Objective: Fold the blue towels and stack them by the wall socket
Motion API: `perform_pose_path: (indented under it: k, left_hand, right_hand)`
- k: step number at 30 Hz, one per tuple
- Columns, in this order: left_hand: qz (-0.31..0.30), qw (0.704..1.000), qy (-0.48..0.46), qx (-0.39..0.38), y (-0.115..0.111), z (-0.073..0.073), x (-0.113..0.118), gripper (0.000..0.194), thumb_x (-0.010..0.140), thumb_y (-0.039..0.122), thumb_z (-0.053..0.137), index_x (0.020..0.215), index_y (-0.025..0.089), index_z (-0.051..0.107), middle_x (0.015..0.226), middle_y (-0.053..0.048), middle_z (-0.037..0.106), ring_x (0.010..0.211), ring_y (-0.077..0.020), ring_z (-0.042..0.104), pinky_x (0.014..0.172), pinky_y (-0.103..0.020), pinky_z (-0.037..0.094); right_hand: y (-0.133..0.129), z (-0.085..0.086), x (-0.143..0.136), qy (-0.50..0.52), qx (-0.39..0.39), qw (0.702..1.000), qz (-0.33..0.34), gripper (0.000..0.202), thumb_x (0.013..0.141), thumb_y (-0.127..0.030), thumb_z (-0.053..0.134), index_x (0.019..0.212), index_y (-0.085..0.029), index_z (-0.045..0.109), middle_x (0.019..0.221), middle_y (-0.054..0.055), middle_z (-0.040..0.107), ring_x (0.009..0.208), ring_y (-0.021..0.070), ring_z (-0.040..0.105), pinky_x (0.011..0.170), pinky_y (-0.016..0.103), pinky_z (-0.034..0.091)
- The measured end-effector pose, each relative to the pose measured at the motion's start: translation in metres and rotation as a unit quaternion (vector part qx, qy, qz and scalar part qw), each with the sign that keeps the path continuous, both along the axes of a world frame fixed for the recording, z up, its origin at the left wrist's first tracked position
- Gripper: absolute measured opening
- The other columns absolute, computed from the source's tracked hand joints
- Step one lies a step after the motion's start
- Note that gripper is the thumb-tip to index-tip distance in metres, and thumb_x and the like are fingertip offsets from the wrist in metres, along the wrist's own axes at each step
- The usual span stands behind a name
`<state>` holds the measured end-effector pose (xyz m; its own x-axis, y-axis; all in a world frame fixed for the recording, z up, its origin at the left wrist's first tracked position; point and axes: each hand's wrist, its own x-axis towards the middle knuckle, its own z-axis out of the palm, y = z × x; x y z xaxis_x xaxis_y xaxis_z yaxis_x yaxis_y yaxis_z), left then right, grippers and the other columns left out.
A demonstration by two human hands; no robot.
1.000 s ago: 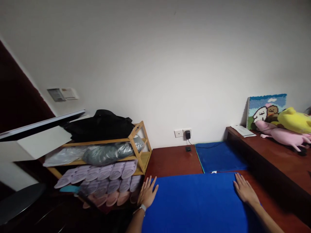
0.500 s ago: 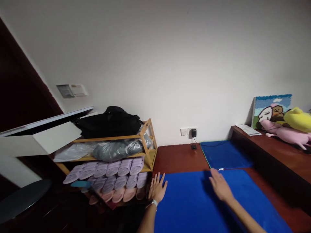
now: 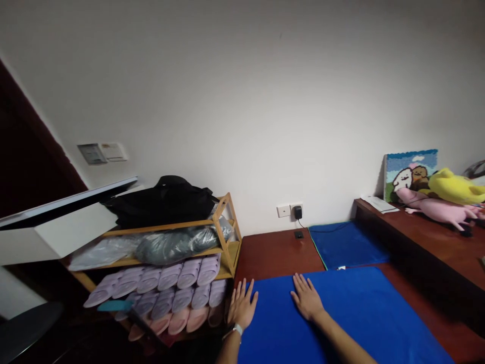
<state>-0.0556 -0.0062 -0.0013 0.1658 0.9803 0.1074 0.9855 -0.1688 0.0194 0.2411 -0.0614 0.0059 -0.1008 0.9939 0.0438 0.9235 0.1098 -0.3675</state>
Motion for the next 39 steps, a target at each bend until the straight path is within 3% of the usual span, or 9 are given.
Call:
perform_pose_path:
  k: [11,14,22,25,27,30,33,35,39]
  left_hand:
    - [0.002,1.0,-0.006,-0.002,0.007,-0.001,-0.002,0.061,0.106,0.052,0.035,0.162,0.03,0.035,0.171,-0.007,0.03,0.158,-0.026,0.027,0.128,-0.048,0.021]
    - [0.005,1.0,-0.003,0.003,0.009,-0.003,-0.003,0.06,0.106,0.051,0.036,0.162,0.031,0.036,0.171,-0.006,0.031,0.158,-0.0252,0.027,0.128,-0.047,0.023]
    - [0.008,1.0,0.006,-0.016,0.005,0.005,0.0,0.06,0.107,0.052,0.033,0.162,0.03,0.034,0.172,-0.007,0.029,0.159,-0.0253,0.025,0.128,-0.048,0.021]
    - [0.007,1.0,0.0,-0.015,0.004,0.004,0.001,0.06,0.107,0.054,0.033,0.162,0.031,0.034,0.171,-0.007,0.029,0.159,-0.0251,0.025,0.128,-0.048,0.021]
    - [0.007,1.0,-0.005,-0.013,0.004,0.003,0.0,0.06,0.107,0.054,0.033,0.162,0.031,0.035,0.171,-0.006,0.03,0.158,-0.0249,0.025,0.128,-0.048,0.021]
    - [0.007,1.0,-0.01,-0.006,0.005,0.001,0.0,0.06,0.107,0.054,0.033,0.162,0.032,0.035,0.171,-0.006,0.03,0.158,-0.0247,0.026,0.128,-0.047,0.02]
    - [0.004,1.0,-0.011,-0.003,0.004,0.001,0.001,0.06,0.107,0.053,0.033,0.162,0.031,0.035,0.171,-0.006,0.031,0.158,-0.0252,0.026,0.128,-0.047,0.022]
    - [0.004,1.0,-0.011,-0.005,0.002,0.003,0.002,0.06,0.107,0.053,0.033,0.162,0.03,0.035,0.171,-0.007,0.031,0.158,-0.0257,0.026,0.128,-0.047,0.023]
    - [0.002,1.0,-0.016,-0.002,-0.001,0.005,0.002,0.059,0.106,0.052,0.032,0.162,0.031,0.036,0.171,-0.006,0.032,0.158,-0.0259,0.027,0.127,-0.048,0.024]
  right_hand:
    - [-0.051,-0.033,0.292,-0.052,-0.032,0.975,-0.215,0.082,0.093,-0.057,0.016,0.16,-0.019,0.042,0.166,0.005,0.039,0.157,0.0301,0.025,0.129,0.049,0.023]
    - [-0.052,-0.04,0.32,-0.036,-0.015,0.971,-0.234,0.085,0.089,-0.063,0.018,0.16,-0.023,0.044,0.164,0.003,0.043,0.157,0.0318,0.024,0.129,0.047,0.023]
    - [-0.053,-0.046,0.324,-0.008,0.01,0.968,-0.25,0.078,0.088,-0.061,0.023,0.153,-0.031,0.052,0.159,0.0,0.052,0.155,0.0324,0.031,0.127,0.05,0.026]
    - [-0.05,-0.028,0.306,-0.014,0.005,0.961,-0.277,0.077,0.091,-0.057,0.02,0.153,-0.025,0.053,0.158,0.007,0.053,0.153,0.0345,0.036,0.125,0.055,0.027]
    - [-0.044,-0.014,0.267,-0.02,0.037,0.96,-0.278,0.078,0.096,-0.051,0.012,0.155,-0.017,0.049,0.159,0.014,0.05,0.153,0.0374,0.035,0.125,0.061,0.024]
    - [-0.03,0.001,0.168,-0.009,0.103,0.977,-0.189,0.076,0.101,-0.045,0.009,0.157,-0.005,0.043,0.163,0.019,0.042,0.154,0.0365,0.033,0.126,0.059,0.022]
    - [-0.017,0.002,0.062,0.001,0.106,0.992,-0.072,0.067,0.103,-0.053,0.028,0.158,-0.02,0.045,0.164,0.007,0.043,0.154,0.0247,0.036,0.127,0.042,0.028]
    - [-0.01,0.001,0.013,0.015,0.078,0.997,0.01,0.068,0.104,-0.055,0.027,0.16,-0.02,0.041,0.165,0.007,0.039,0.155,0.0257,0.034,0.128,0.045,0.026]
    - [-0.007,0.001,-0.008,0.012,0.024,0.999,0.025,0.07,0.105,-0.056,0.023,0.162,-0.018,0.036,0.167,0.008,0.034,0.157,0.0267,0.027,0.129,0.048,0.021]
